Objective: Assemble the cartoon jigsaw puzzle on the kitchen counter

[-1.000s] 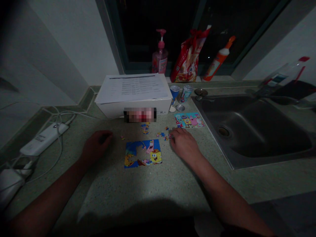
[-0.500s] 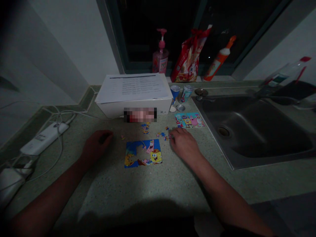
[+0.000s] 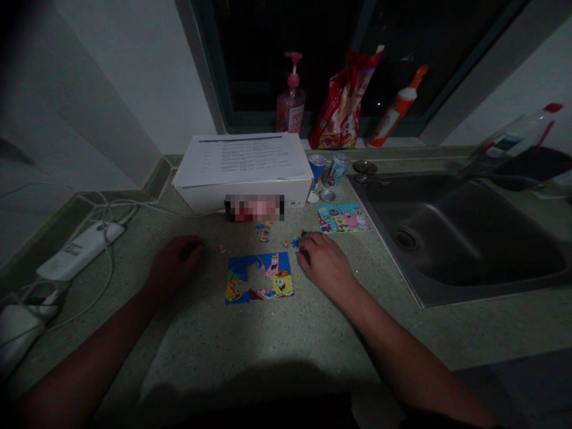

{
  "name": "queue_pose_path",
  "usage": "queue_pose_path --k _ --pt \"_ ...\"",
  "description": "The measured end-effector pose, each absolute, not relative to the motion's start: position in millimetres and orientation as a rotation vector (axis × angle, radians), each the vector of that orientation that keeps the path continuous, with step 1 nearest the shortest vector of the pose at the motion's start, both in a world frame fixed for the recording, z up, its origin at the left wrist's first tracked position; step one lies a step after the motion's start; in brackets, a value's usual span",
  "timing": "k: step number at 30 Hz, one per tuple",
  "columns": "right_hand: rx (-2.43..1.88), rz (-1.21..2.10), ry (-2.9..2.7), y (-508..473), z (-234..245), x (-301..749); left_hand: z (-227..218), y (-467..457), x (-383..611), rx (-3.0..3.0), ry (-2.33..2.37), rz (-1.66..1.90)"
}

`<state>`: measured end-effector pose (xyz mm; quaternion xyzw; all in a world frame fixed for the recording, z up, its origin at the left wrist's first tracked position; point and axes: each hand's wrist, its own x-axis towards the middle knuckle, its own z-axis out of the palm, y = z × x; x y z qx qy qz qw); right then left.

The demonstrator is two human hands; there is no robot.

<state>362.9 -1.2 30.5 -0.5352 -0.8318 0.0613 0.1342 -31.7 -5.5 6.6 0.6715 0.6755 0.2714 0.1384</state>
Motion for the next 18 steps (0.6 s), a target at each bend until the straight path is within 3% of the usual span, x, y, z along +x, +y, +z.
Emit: queue_pose_path --k 18 --pt "-1.584 0.148 -2.416 -0.9 25.8 364.3 6.8 -5.7 -32.2 1.943 1.96 0.765"
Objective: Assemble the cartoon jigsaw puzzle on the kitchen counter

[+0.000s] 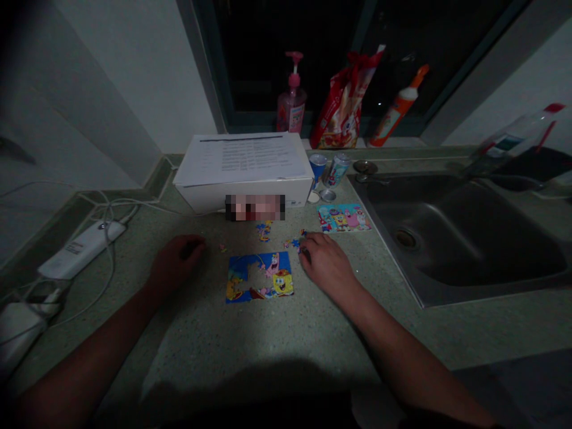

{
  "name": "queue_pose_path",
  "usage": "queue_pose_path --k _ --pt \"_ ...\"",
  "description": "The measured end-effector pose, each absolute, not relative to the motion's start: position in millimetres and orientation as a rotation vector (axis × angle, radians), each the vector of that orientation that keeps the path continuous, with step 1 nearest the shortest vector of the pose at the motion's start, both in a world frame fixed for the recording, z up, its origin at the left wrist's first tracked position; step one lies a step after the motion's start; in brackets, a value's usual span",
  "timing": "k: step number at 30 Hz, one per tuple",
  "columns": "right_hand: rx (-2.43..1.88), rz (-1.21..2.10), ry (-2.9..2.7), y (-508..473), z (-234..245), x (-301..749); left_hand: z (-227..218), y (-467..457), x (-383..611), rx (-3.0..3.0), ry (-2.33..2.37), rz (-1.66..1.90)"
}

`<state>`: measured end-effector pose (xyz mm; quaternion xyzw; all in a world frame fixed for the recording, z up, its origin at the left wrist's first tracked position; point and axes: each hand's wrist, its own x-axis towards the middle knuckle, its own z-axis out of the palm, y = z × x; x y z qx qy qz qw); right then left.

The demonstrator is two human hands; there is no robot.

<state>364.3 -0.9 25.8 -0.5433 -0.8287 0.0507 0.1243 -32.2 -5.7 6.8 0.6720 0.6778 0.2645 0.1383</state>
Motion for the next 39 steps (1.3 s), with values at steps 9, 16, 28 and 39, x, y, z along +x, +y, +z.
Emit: queue_pose_path --k 9,16,28,39 --pt "-1.54 0.182 -2.392 -1.0 27.4 362.2 6.7 -5.8 -32.0 1.93 1.955 0.776" --pt "-1.343 0.222 -2.391 2.1 23.9 351.3 3.8 -5.3 -33.0 1.943 1.939 0.783" --pt "-1.323 0.148 -2.338 2.7 20.8 362.0 1.5 -4.4 -35.4 2.062 1.87 0.774" --pt "-1.303 0.09 -2.364 0.8 21.6 361.2 0.8 -5.8 -13.0 2.338 1.687 0.612"
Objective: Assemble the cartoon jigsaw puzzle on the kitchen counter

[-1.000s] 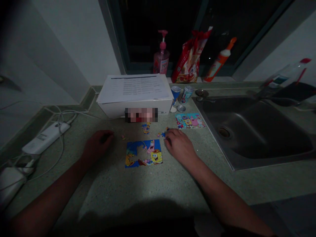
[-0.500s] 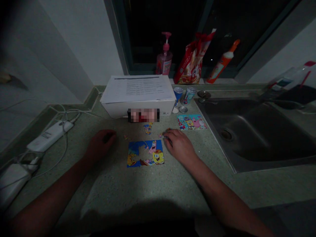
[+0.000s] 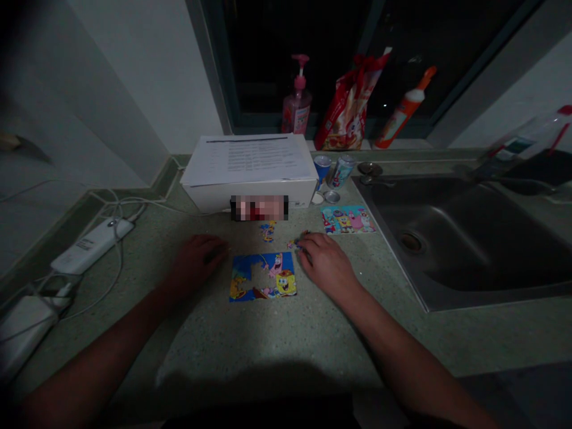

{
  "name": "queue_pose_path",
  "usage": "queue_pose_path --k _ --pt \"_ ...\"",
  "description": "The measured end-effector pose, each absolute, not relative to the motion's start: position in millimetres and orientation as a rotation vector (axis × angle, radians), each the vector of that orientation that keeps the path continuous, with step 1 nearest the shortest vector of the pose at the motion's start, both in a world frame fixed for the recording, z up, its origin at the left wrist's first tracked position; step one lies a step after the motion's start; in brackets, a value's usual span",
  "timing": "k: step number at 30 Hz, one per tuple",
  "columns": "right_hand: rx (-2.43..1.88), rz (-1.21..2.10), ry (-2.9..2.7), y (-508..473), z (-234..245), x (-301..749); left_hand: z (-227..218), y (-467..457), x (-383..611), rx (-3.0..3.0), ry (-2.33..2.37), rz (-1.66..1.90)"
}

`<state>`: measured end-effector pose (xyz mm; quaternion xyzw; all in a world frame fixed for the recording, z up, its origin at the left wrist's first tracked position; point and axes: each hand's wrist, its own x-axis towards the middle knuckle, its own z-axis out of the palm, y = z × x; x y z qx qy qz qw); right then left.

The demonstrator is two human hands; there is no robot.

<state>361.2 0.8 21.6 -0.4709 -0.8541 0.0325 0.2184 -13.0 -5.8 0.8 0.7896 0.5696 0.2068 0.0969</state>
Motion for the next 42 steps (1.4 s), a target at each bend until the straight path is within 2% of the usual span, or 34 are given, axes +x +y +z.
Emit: queue_pose_path --k 42 --pt "-1.386 0.133 -2.38 -0.7 23.1 360.3 -1.0 -5.3 -11.2 2.4 1.651 0.622"
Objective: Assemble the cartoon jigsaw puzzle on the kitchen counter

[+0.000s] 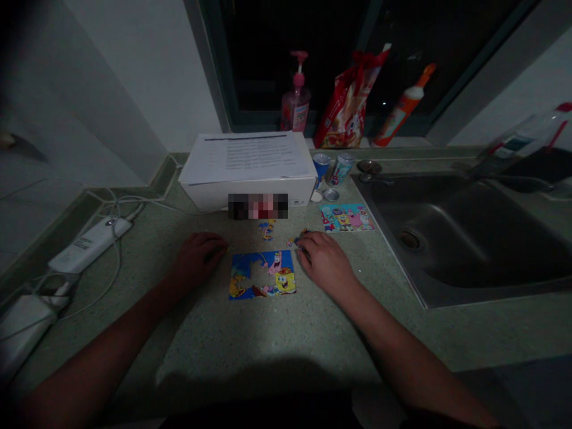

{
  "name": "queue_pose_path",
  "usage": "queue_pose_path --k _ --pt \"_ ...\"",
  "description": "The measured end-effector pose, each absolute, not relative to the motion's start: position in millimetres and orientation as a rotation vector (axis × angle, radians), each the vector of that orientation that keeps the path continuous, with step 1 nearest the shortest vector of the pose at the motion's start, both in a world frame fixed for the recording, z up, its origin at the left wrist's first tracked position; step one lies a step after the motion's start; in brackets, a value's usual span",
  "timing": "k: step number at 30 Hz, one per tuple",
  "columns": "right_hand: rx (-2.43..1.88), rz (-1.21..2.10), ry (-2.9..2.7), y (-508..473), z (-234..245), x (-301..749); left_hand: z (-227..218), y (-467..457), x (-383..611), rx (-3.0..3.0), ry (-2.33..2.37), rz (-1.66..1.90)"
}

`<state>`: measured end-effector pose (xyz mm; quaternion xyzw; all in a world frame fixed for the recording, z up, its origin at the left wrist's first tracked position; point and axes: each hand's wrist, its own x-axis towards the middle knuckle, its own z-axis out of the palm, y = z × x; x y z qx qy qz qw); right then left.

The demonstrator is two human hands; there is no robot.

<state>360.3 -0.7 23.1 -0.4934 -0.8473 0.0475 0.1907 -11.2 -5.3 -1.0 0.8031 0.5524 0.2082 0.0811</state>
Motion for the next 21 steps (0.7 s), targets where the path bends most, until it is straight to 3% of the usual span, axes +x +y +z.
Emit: queue_pose_path --k 21 --pt "-1.39 0.131 -2.407 -0.8 25.4 360.9 0.5 -4.6 -12.9 2.343 1.691 0.629"
